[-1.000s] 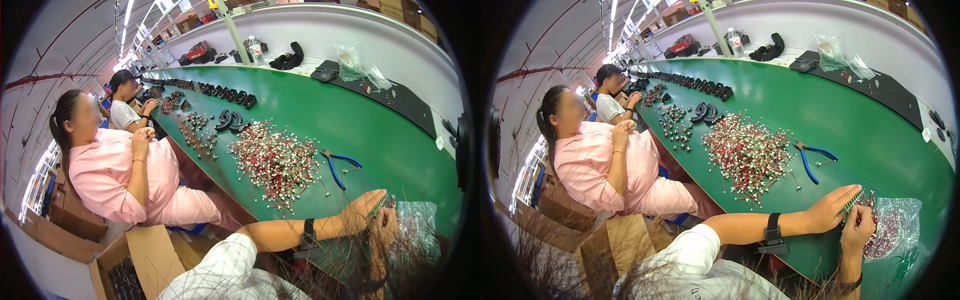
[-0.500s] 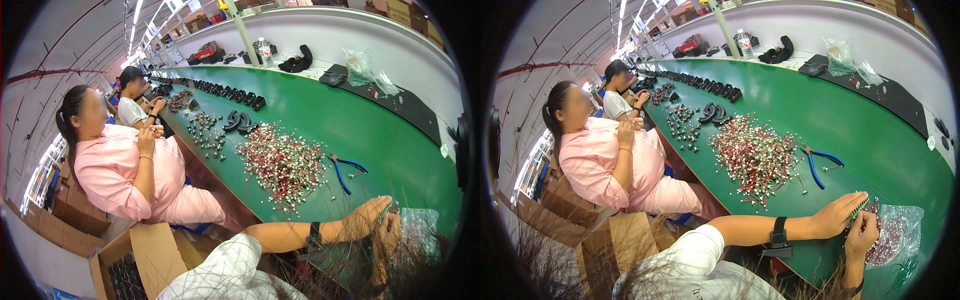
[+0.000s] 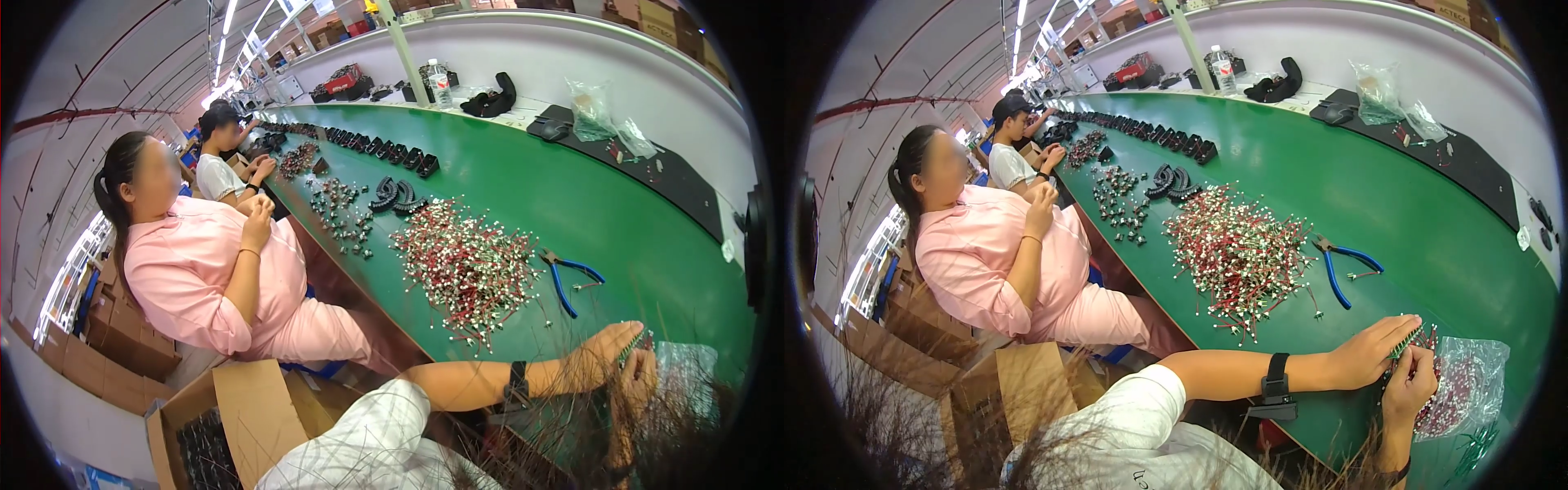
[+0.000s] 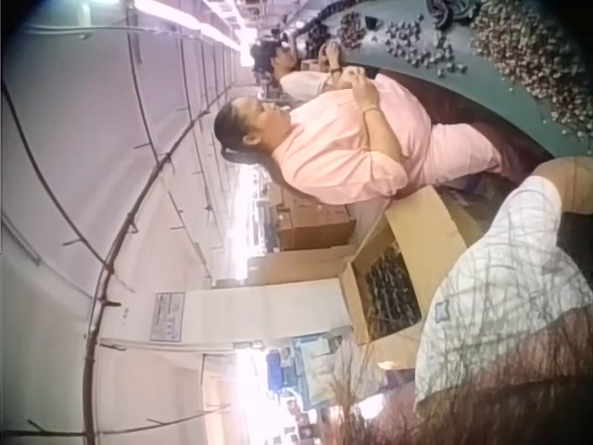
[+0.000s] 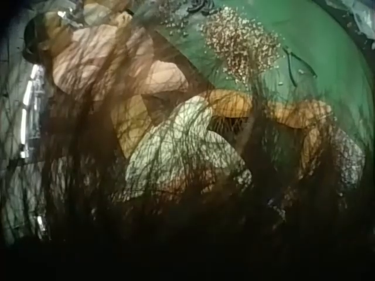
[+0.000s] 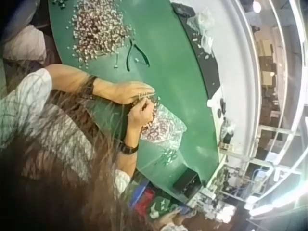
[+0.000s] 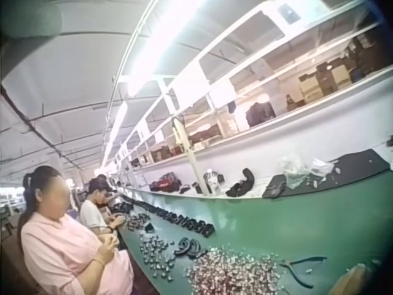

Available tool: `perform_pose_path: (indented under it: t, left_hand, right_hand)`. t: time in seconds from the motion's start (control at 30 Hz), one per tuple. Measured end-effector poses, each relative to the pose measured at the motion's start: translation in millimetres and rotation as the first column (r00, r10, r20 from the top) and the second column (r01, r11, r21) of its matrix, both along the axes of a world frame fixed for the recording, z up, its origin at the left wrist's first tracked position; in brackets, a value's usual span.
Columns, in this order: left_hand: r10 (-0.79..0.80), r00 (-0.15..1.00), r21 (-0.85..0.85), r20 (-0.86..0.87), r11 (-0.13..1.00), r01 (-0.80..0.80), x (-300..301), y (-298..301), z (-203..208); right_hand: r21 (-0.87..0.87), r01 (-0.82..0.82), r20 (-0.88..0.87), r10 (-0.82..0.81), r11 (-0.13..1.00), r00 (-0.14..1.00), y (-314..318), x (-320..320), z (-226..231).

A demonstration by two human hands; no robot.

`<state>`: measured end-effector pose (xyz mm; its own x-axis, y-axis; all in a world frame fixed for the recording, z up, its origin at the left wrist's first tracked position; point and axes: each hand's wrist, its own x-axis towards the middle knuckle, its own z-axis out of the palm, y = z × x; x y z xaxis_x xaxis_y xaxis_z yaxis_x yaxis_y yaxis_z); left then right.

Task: Assembling small red and green electronic components onto a mounting strip at a factory workbench.

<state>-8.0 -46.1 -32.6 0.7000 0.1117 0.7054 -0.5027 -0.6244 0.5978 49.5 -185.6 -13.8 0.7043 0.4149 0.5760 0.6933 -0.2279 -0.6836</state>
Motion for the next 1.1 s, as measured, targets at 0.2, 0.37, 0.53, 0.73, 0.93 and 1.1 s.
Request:
perform_pose_path:
  t: [0.2,0.37,0.53,0.73,0.93,1.1]
  left_hand:
    - [-0.012,1.0,-0.064,0.027,0.998,0.013,-2,5,3]
    - [-0.002,0.998,-0.058,0.069,0.998,0.006,-4,5,13]
    - [-0.088,0.996,-0.118,-0.018,0.989,0.086,1,2,-5]
    - [-0.112,0.993,-0.105,-0.028,0.989,0.108,-1,1,-3]
    - [-0.09,0.994,-0.087,-0.064,0.993,0.084,1,-1,-5]
    - [-0.087,0.995,-0.066,-0.047,0.994,0.084,-2,-1,-1]
  right_hand:
    - [0.004,-0.007,0.03,0.007,1.0,1.0,5,-6,9]
    - [0.01,-0.022,-0.011,0.022,1.0,1.0,5,-4,6]
    - [-0.007,-0.002,0.038,0.002,1.0,0.999,3,-3,5]
    - [-0.008,-0.032,0.017,0.032,0.999,0.999,2,-1,5]
    - [-0.022,-0.028,0.024,0.029,0.999,0.999,-1,3,2]
    - [-0.029,-0.037,0.022,0.037,0.999,0.999,-3,2,2]
